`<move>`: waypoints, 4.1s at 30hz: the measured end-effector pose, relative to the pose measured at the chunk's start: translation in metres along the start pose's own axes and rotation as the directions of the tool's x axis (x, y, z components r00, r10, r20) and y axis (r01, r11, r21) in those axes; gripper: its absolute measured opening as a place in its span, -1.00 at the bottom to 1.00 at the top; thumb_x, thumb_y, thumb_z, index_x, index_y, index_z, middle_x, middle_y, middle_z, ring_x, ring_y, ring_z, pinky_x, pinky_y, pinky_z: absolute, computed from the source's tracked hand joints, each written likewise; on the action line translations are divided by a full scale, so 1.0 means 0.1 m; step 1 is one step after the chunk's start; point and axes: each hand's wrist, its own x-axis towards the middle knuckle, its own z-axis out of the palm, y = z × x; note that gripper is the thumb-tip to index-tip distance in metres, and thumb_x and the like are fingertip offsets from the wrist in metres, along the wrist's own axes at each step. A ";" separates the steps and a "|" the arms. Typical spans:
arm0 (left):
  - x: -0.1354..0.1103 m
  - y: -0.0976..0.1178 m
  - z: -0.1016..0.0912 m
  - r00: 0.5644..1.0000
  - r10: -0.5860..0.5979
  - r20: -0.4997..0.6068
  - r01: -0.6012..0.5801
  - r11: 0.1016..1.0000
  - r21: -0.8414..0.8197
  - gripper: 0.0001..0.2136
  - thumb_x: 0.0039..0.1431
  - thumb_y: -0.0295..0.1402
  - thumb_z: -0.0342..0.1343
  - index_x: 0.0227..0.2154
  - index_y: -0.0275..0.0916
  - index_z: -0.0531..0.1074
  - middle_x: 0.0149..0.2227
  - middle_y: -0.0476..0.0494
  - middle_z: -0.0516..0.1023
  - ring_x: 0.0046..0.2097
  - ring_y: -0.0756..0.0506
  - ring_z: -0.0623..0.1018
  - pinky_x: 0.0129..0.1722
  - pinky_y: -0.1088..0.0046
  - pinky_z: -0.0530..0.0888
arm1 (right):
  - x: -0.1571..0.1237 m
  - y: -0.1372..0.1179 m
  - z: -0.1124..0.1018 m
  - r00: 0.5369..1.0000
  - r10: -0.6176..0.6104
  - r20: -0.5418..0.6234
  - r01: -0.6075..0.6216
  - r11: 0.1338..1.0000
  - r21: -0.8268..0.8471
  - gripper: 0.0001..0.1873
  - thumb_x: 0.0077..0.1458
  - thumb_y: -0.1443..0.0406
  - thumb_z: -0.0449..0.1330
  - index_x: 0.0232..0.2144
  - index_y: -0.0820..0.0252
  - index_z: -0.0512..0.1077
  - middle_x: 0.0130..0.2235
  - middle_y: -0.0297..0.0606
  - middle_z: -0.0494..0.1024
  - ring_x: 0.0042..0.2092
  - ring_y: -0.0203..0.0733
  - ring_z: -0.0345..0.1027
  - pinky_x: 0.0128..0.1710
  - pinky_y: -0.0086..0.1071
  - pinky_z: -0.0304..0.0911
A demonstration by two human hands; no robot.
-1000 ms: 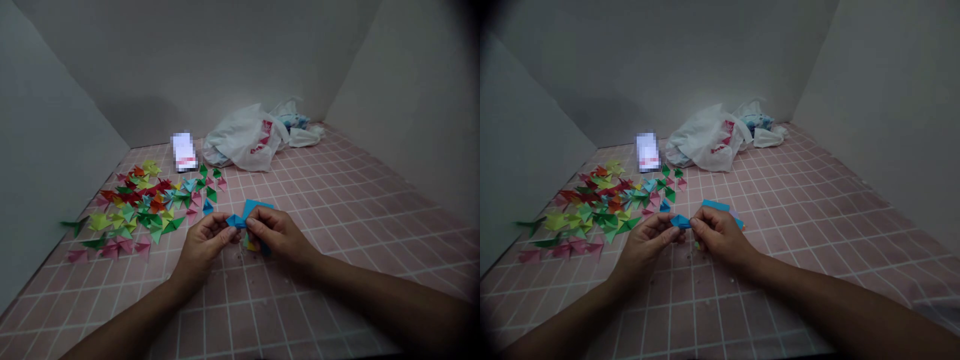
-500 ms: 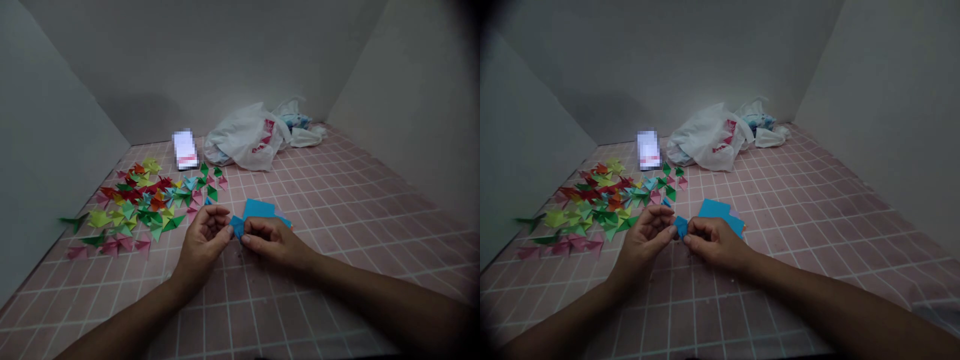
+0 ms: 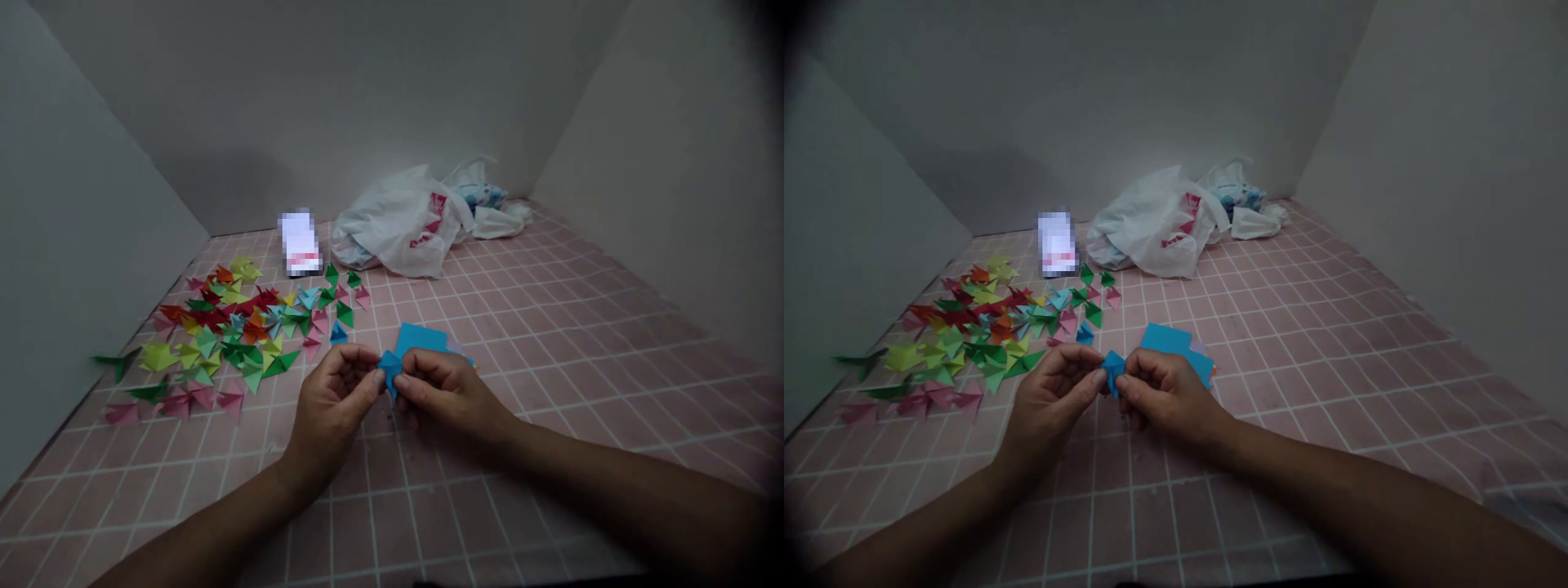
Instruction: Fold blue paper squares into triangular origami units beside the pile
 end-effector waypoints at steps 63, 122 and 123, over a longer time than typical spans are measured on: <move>-0.02 -0.06 0.01 0.951 -0.221 0.216 0.224 0.975 0.010 -0.81 0.16 -0.25 0.21 -0.44 -0.27 0.43 -0.50 -0.02 0.51 -0.46 0.02 0.51 -0.40 0.48 0.48 | -0.02 0.05 0.02 0.984 -0.118 -0.136 0.115 0.993 -0.031 -0.72 0.21 0.15 0.22 -0.46 0.17 0.31 -0.51 -0.36 0.51 -0.54 -0.38 0.33 -0.52 -0.46 0.24; 0.07 -0.04 -0.07 0.989 -0.087 0.117 0.083 0.996 0.044 -0.77 0.05 -0.25 0.31 -0.55 -0.27 0.45 -0.56 0.03 0.44 -0.47 0.02 0.42 -0.42 0.50 0.37 | 0.01 0.08 0.02 0.994 -0.104 -0.040 0.106 0.993 0.056 -0.75 0.15 0.16 0.31 -0.39 0.18 0.36 -0.45 -0.34 0.55 -0.43 -0.31 0.46 -0.40 -0.42 0.35; 0.07 -0.03 -0.08 0.989 -0.081 0.127 0.072 0.995 0.073 -0.77 0.04 -0.25 0.31 -0.56 -0.27 0.45 -0.57 0.04 0.42 -0.48 0.03 0.40 -0.43 0.51 0.34 | 0.02 0.08 0.01 0.994 -0.108 -0.031 0.109 0.993 0.036 -0.75 0.15 0.16 0.31 -0.39 0.19 0.37 -0.46 -0.35 0.53 -0.44 -0.32 0.45 -0.41 -0.43 0.33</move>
